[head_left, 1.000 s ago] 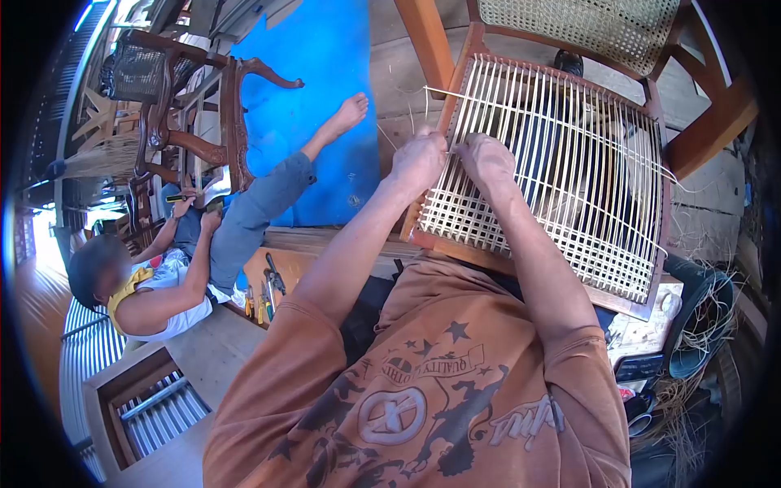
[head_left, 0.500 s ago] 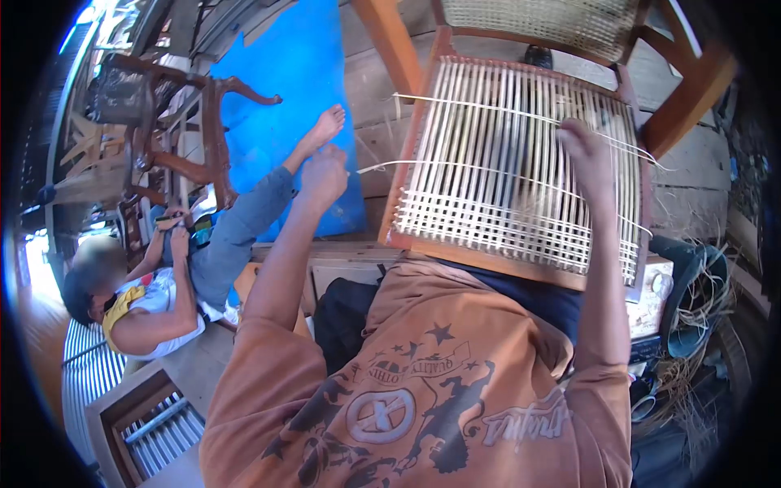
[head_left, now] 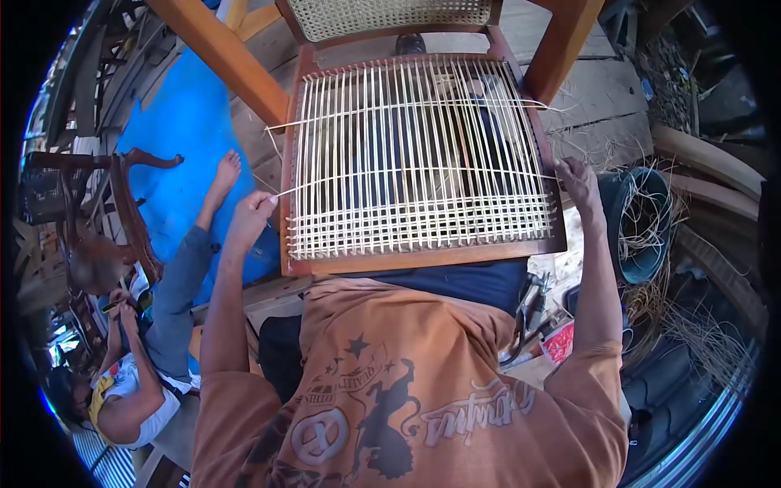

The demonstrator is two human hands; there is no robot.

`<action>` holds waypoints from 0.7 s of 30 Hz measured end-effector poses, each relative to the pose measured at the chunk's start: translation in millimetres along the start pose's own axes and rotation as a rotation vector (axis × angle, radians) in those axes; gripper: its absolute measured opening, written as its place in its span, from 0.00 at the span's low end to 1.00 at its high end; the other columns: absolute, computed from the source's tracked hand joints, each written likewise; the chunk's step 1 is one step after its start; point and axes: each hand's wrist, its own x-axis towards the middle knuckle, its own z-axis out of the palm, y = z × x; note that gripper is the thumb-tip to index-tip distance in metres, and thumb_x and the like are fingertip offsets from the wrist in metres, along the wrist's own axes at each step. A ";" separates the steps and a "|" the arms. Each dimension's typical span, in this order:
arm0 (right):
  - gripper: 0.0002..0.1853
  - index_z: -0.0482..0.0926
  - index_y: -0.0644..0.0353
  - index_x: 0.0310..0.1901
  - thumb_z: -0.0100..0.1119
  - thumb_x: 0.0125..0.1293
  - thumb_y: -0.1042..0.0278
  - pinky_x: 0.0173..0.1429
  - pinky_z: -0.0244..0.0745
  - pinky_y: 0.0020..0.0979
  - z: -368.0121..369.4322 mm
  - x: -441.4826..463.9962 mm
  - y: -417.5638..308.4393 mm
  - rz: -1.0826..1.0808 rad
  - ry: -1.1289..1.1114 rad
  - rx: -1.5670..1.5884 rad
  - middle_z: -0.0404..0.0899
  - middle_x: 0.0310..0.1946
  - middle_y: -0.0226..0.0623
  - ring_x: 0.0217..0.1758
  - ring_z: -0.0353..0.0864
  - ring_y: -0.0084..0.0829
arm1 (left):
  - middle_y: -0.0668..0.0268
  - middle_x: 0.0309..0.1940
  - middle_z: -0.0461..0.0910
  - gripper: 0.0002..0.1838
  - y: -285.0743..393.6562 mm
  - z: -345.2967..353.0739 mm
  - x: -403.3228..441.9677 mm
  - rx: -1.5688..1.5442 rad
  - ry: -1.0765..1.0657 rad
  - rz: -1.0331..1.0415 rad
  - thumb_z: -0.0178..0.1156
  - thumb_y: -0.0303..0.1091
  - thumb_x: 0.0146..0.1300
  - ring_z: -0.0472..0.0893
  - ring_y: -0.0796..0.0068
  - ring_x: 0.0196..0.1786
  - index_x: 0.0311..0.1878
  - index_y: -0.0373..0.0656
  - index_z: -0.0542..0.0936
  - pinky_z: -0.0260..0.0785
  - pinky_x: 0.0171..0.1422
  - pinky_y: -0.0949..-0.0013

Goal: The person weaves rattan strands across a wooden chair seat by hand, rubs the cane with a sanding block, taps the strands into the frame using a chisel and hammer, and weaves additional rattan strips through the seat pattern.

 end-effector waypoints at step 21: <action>0.19 0.77 0.62 0.42 0.49 0.71 0.51 0.40 0.69 0.43 -47.6 -4.3 77.9 -0.066 0.309 -0.288 0.78 0.32 0.54 0.35 0.77 0.52 | 0.66 0.34 0.75 0.06 -5.9 2.8 -22.7 0.867 0.304 0.675 0.62 0.33 0.56 0.78 0.64 0.42 0.38 0.48 0.80 0.72 0.45 0.61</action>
